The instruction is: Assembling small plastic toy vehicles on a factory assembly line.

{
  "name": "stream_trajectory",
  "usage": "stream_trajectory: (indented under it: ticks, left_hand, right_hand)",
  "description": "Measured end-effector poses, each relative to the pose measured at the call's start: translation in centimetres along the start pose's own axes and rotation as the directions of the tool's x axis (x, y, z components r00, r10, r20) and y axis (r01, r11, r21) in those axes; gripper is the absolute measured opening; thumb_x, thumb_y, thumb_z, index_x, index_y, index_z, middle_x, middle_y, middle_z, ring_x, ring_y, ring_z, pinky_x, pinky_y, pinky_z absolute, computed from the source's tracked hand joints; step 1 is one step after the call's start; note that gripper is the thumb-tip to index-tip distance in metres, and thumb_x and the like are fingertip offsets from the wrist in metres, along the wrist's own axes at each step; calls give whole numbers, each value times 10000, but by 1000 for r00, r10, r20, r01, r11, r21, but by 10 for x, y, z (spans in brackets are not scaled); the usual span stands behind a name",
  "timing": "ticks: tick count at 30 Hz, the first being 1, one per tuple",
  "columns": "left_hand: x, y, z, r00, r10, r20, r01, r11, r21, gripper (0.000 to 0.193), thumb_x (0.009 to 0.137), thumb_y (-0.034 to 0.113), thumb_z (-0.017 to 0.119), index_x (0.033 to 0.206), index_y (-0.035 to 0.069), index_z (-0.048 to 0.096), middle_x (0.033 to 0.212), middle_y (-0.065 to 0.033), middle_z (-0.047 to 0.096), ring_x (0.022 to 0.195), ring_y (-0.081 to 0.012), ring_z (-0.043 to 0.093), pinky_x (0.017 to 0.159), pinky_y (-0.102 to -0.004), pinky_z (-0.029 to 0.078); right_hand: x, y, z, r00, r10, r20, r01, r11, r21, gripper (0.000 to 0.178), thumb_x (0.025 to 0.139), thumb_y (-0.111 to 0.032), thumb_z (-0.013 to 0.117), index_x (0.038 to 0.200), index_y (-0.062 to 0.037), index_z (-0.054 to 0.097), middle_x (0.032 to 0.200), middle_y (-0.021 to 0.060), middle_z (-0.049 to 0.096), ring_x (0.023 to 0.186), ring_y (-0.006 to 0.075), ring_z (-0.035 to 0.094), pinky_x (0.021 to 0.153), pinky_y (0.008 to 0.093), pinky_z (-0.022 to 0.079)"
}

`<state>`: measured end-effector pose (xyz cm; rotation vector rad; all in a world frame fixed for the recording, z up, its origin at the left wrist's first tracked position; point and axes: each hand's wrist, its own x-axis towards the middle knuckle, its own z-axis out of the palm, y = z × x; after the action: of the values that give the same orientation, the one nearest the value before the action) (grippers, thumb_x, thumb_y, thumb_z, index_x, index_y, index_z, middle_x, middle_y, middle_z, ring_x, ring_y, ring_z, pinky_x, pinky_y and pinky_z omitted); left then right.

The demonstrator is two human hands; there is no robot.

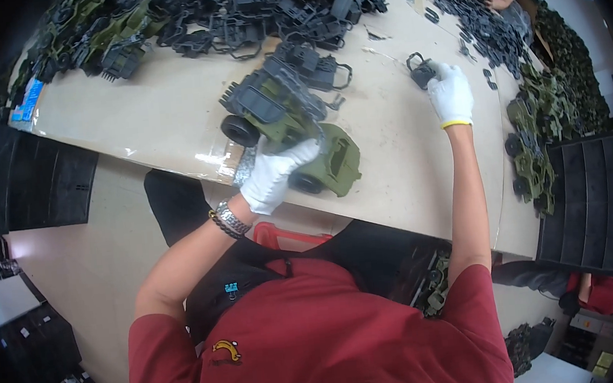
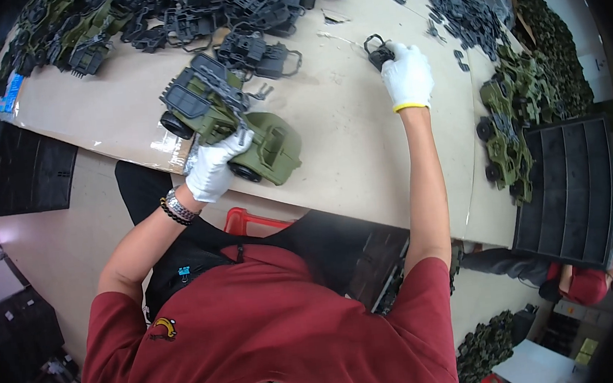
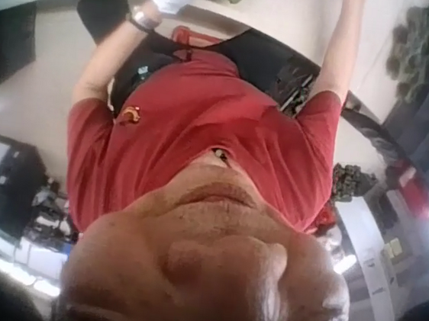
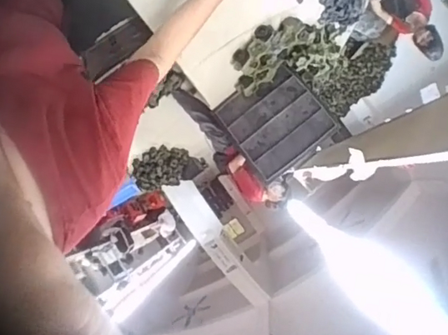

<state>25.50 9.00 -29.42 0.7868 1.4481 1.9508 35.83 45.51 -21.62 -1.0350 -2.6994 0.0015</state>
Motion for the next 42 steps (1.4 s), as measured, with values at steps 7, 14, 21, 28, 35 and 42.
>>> stream_trajectory:
  ticks: [7, 14, 21, 28, 35, 42]
  left_hand:
    - [1, -24, -13, 998, 45, 47, -48, 996, 74, 319, 994, 123, 610, 1281, -16, 618, 1201, -85, 673, 1074, -164, 644, 961, -316, 514]
    - [9, 24, 19, 989, -123, -81, 82, 916, -393, 379, 1007, 272, 610, 1328, 75, 572, 1240, -46, 629, 1134, -158, 621, 986, -347, 519]
    - [5, 29, 22, 989, -123, -77, 90, 935, -342, 385, 1004, 333, 622, 1218, 15, 659, 1161, -33, 672, 1054, -90, 591, 966, -276, 471]
    - [2, 27, 23, 993, -70, -96, 45, 971, -235, 399, 988, 331, 649, 1235, 18, 636, 1129, -33, 679, 1020, -97, 604, 926, -277, 490]
    - [-1, 28, 22, 992, 67, -105, -69, 997, -19, 285, 1006, 219, 612, 1219, 39, 673, 1204, -43, 665, 1051, -110, 630, 931, -289, 514]
    - [0, 32, 25, 994, -25, -106, 26, 1000, 7, 315, 1022, 145, 558, 1274, -30, 627, 1250, -90, 662, 1143, -141, 613, 1011, -303, 482]
  right_hand:
    - [22, 10, 21, 992, -44, 119, 51, 997, -58, 601, 790, -503, 743, 1312, -226, 633, 1296, 181, 621, 1115, 391, 627, 960, 435, 517]
    - [-86, -68, -30, 961, -274, 42, 73, 395, 916, 505, 835, -166, 764, 1310, -52, 634, 1190, 37, 612, 1030, 124, 580, 949, 272, 474]
    - [-170, -133, -42, 845, -486, -222, 497, 561, 662, 618, 700, -231, 825, 1285, -125, 655, 1260, 122, 584, 1134, 301, 595, 962, 372, 496]
    - [-174, -134, -39, 890, -413, -194, 399, 495, 772, 648, 707, -226, 846, 1313, -121, 641, 1271, 124, 578, 1129, 294, 594, 949, 375, 504]
    - [-181, -131, -30, 865, -439, -241, 458, 501, 734, 671, 700, -207, 842, 1332, -125, 632, 1319, 146, 553, 1160, 333, 580, 967, 396, 497]
    - [-174, -124, -31, 801, -566, -195, 559, 590, 583, 652, 833, -379, 763, 1373, -59, 589, 1403, 169, 499, 1235, 318, 544, 1029, 387, 452]
